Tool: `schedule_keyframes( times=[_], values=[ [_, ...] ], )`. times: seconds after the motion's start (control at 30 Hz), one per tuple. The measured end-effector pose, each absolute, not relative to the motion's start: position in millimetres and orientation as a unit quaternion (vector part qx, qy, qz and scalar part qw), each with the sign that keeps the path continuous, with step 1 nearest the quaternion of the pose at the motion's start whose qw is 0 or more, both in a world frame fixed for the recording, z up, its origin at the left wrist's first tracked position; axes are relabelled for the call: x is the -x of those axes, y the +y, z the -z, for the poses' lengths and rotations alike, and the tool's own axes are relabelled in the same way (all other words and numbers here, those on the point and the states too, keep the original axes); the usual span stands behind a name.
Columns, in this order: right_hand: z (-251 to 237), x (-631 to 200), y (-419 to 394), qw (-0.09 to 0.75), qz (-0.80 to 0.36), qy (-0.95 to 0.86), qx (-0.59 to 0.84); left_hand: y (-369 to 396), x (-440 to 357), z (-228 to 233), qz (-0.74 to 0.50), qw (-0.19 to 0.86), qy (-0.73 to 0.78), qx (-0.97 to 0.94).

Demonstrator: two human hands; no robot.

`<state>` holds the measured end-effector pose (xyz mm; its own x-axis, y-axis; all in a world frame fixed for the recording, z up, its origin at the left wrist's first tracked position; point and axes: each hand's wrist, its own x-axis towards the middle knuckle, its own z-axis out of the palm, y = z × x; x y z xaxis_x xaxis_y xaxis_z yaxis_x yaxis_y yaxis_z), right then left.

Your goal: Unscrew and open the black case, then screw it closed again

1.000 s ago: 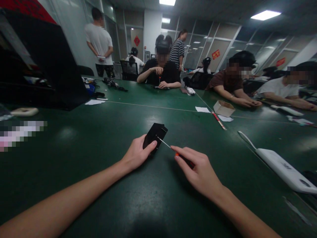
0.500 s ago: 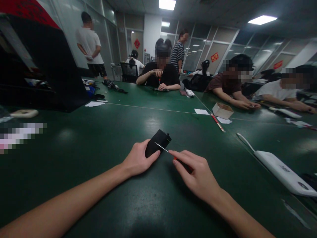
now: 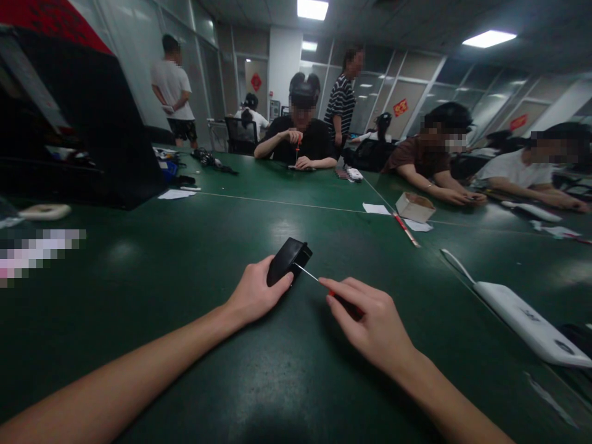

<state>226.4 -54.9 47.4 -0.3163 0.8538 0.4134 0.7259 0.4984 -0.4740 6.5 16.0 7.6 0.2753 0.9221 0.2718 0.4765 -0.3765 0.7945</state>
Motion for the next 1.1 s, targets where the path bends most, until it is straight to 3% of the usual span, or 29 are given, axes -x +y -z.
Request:
schedule_keyframes(
  times=[0.33, 0.57, 0.67, 0.73, 0.83, 0.93, 1.03, 1.1],
  values=[
    [-49, -222, -57, 0.313, -0.151, -0.787, 0.51, 14, -7, -8, -0.382, 0.277, 0.474, -0.744],
    [-48, -218, -55, 0.323, -0.487, -0.612, 0.532, 12, -7, -6, -0.378, 0.214, 0.468, -0.769],
    [-46, -217, -55, 0.308, -0.547, -0.567, 0.533, 12, -7, -5, -0.37, 0.205, 0.467, -0.777],
    [-43, -217, -56, 0.301, -0.477, -0.623, 0.542, 12, -7, -4, -0.368, 0.199, 0.466, -0.779],
    [-38, -220, -57, 0.279, -0.221, -0.776, 0.52, 12, -7, -5, -0.366, 0.194, 0.465, -0.782],
    [-32, -226, -57, 0.197, -0.005, -0.85, 0.489, 12, -7, -5, -0.358, 0.195, 0.467, -0.785],
    [-33, -230, -56, 0.147, 0.079, -0.849, 0.502, 12, -8, -4, -0.348, 0.206, 0.469, -0.785],
    [-36, -229, -55, 0.181, 0.05, -0.835, 0.517, 12, -8, -4, -0.342, 0.215, 0.472, -0.783]
  ],
)
